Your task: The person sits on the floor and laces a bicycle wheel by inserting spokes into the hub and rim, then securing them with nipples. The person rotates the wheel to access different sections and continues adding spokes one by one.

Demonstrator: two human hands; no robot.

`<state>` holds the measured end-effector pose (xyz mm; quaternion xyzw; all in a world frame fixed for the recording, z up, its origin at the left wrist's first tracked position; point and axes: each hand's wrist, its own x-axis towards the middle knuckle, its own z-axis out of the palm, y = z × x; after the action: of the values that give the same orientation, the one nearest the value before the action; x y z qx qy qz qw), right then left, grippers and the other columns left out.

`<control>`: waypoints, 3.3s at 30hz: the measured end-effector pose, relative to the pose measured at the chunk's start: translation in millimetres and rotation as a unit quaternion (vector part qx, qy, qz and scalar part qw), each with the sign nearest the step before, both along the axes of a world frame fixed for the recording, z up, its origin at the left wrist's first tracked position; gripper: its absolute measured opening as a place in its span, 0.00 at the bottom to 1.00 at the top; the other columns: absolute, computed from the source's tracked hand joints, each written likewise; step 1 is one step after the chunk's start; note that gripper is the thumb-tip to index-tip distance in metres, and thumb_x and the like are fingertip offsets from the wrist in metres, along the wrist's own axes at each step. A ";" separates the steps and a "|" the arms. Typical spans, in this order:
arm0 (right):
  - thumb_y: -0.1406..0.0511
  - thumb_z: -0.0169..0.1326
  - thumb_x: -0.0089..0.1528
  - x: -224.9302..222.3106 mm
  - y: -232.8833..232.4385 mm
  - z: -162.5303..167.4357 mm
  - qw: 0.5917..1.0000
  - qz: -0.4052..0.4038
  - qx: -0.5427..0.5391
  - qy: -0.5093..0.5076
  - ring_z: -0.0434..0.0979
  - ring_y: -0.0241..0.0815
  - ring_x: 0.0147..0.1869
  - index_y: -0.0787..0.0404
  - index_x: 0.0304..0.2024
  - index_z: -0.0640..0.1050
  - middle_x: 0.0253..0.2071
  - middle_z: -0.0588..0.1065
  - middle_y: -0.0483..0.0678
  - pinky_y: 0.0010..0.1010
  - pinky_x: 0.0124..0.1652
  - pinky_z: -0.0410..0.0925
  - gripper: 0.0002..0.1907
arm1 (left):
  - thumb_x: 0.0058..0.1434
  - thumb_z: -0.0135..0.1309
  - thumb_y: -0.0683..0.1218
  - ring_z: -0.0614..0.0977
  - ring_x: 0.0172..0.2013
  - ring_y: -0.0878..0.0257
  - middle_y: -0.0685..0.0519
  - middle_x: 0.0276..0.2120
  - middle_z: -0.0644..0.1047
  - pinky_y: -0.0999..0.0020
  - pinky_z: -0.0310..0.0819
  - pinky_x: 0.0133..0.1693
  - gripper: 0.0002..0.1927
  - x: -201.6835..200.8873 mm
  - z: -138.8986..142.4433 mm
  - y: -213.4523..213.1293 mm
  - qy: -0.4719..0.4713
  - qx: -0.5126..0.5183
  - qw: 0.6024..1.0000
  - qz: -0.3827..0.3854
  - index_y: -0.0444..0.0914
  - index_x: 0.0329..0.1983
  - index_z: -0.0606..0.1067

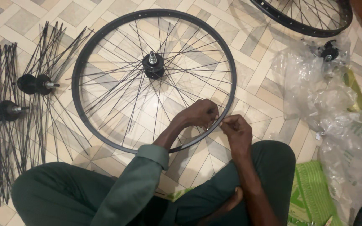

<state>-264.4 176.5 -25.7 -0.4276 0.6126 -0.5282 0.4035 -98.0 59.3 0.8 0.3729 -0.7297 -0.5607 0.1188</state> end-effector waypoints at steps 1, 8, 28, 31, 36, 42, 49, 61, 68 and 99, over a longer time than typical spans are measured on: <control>0.76 0.62 0.59 0.6 0.0 0.0 1.000 0.014 -0.023 0.016 0.75 0.31 0.38 0.64 0.37 0.77 0.35 0.78 0.44 0.23 0.39 0.68 0.07 | 0.62 0.52 0.43 0.85 0.25 0.61 0.47 0.24 0.82 0.65 0.80 0.29 0.10 0.6 2.9 0.1 -0.002 0.013 1.000 0.002 0.32 0.36 0.80; 0.76 0.58 0.61 -2.5 3.0 -0.7 0.997 0.067 -0.014 -0.047 0.77 0.30 0.40 0.63 0.37 0.75 0.42 0.82 0.46 0.23 0.40 0.71 0.07 | 0.63 0.51 0.42 0.84 0.24 0.62 0.48 0.23 0.81 0.66 0.80 0.27 0.10 7.0 11.9 6.2 -0.006 0.058 0.998 0.002 0.31 0.36 0.79; 0.70 0.58 0.62 0.0 -4.4 11.0 0.996 0.063 0.060 -0.020 0.79 0.35 0.41 0.68 0.43 0.79 0.39 0.80 0.46 0.27 0.42 0.72 0.08 | 0.63 0.49 0.41 0.84 0.24 0.62 0.48 0.23 0.80 0.66 0.82 0.27 0.09 6.7 8.6 2.4 0.031 0.043 0.998 -0.016 0.30 0.34 0.78; 0.70 0.58 0.62 0.7 -4.4 12.3 0.996 0.063 0.065 -0.014 0.78 0.35 0.39 0.69 0.43 0.80 0.38 0.80 0.47 0.27 0.42 0.71 0.09 | 0.63 0.51 0.42 0.84 0.23 0.62 0.48 0.22 0.80 0.67 0.82 0.27 0.10 8.6 9.6 2.9 0.036 0.049 0.998 -0.019 0.30 0.33 0.78; 0.70 0.57 0.62 1.4 -2.0 15.8 0.995 0.075 0.067 -0.027 0.77 0.34 0.40 0.66 0.44 0.80 0.39 0.80 0.46 0.27 0.43 0.71 0.08 | 0.64 0.51 0.42 0.84 0.23 0.62 0.49 0.22 0.80 0.67 0.81 0.27 0.10 11.5 8.8 2.1 0.032 0.040 0.998 -0.032 0.30 0.33 0.78; 0.75 0.58 0.61 2.4 -4.6 14.6 0.996 0.062 0.033 -0.048 0.75 0.36 0.41 0.63 0.44 0.74 0.39 0.75 0.45 0.30 0.39 0.70 0.10 | 0.62 0.52 0.43 0.85 0.27 0.60 0.51 0.29 0.80 0.64 0.82 0.28 0.10 11.6 11.9 4.3 0.046 0.011 0.998 -0.046 0.33 0.44 0.76; 0.75 0.56 0.61 2.0 0.7 11.5 0.993 0.081 -0.006 -0.081 0.72 0.33 0.38 0.63 0.47 0.74 0.41 0.74 0.44 0.27 0.40 0.69 0.12 | 0.69 0.45 0.49 0.84 0.30 0.53 0.47 0.28 0.81 0.55 0.73 0.34 0.15 5.7 21.5 17.9 -0.047 -0.071 0.996 -0.008 0.40 0.56 0.66; 0.74 0.57 0.59 3.9 7.1 14.5 0.996 0.063 0.034 -0.056 0.69 0.29 0.32 0.62 0.45 0.72 0.39 0.73 0.44 0.22 0.27 0.62 0.13 | 0.66 0.44 0.51 0.85 0.30 0.51 0.47 0.27 0.79 0.56 0.76 0.32 0.17 5.4 19.5 23.7 -0.022 -0.048 0.998 -0.017 0.40 0.56 0.64; 0.70 0.61 0.61 7.5 7.7 20.8 0.998 0.054 0.039 -0.004 0.68 0.28 0.28 0.61 0.40 0.75 0.37 0.75 0.43 0.23 0.25 0.61 0.08 | 0.68 0.47 0.51 0.82 0.30 0.52 0.48 0.25 0.78 0.56 0.72 0.33 0.17 8.7 18.8 25.3 -0.008 -0.109 0.994 -0.013 0.40 0.55 0.64; 0.71 0.61 0.61 3.2 12.2 20.6 0.998 0.060 0.022 -0.019 0.66 0.26 0.27 0.61 0.39 0.76 0.35 0.74 0.41 0.21 0.25 0.59 0.07 | 0.63 0.42 0.43 0.83 0.28 0.54 0.49 0.30 0.77 0.57 0.80 0.32 0.29 9.7 35.1 31.9 0.023 -0.006 1.000 -0.009 0.37 0.69 0.57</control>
<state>-261.3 188.8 -5.1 -0.4448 0.5892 -0.4975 0.4555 -88.4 91.3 35.8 0.3523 -0.7334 -0.5660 0.1329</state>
